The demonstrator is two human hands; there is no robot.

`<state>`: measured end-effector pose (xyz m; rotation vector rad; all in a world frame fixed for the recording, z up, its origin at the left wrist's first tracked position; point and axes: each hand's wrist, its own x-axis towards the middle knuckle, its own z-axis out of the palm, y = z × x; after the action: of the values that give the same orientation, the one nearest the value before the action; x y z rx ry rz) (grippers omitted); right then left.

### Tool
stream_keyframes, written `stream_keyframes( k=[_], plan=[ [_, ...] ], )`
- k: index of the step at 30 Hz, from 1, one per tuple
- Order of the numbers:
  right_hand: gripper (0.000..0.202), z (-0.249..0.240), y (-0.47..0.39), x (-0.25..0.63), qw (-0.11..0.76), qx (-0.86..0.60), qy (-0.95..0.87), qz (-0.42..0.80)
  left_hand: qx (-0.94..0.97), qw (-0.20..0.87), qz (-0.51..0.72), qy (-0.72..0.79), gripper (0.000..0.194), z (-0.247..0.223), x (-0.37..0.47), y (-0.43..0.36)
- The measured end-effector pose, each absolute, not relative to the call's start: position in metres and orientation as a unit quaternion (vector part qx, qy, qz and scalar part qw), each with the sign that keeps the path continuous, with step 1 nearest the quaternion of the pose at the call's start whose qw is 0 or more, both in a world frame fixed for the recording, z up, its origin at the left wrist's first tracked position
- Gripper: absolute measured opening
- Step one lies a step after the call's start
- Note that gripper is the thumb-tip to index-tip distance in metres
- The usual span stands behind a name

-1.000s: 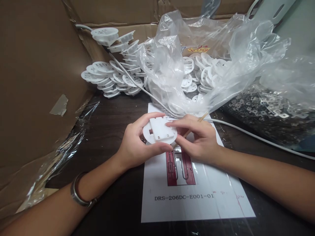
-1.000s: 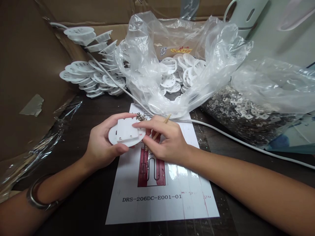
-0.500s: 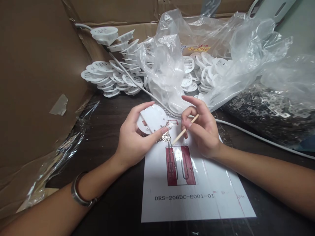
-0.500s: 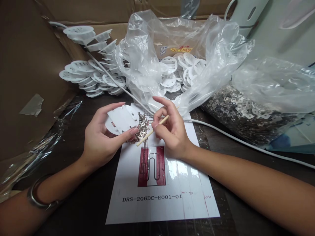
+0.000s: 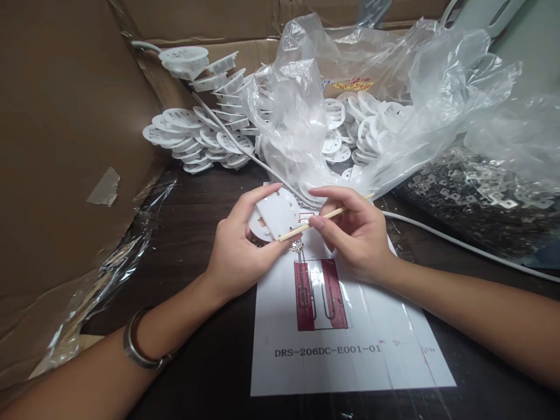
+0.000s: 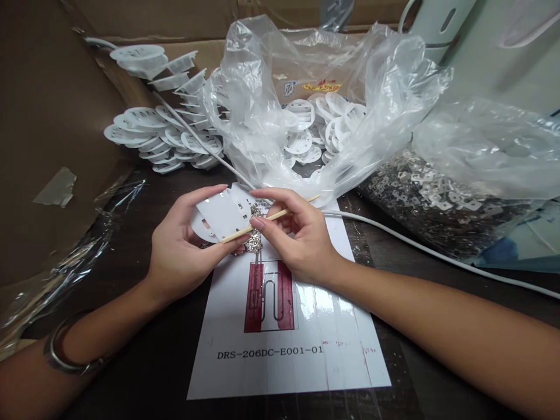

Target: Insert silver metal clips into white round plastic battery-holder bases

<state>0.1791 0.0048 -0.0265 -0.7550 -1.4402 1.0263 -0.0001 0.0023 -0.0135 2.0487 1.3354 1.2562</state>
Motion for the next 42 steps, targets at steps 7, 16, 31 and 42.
stream_keyframes(
  k=[7, 16, 31, 42],
  plan=[
    [0.022, -0.025, 0.004, 0.179, 0.569, -0.332, -0.615, 0.433, 0.731, 0.229, 0.451, 0.458, 0.062, -0.015, 0.0, 0.003],
    [0.019, -0.024, 0.005, 0.177, 0.558, -0.341, -0.589, 0.475, 0.708, 0.38, 0.443, 0.398, 0.049, -0.012, -0.002, 0.001],
    [0.011, -0.029, 0.009, 0.185, 0.55, -0.333, -0.586, 0.493, 0.615, 0.493, 0.43, 0.441, 0.057, -0.005, 0.003, 0.002],
    [0.023, -0.027, 0.003, 0.18, 0.519, -0.344, -0.646, 0.442, 0.691, 0.347, 0.453, 0.445, 0.053, -0.011, -0.005, -0.001]
  ],
)
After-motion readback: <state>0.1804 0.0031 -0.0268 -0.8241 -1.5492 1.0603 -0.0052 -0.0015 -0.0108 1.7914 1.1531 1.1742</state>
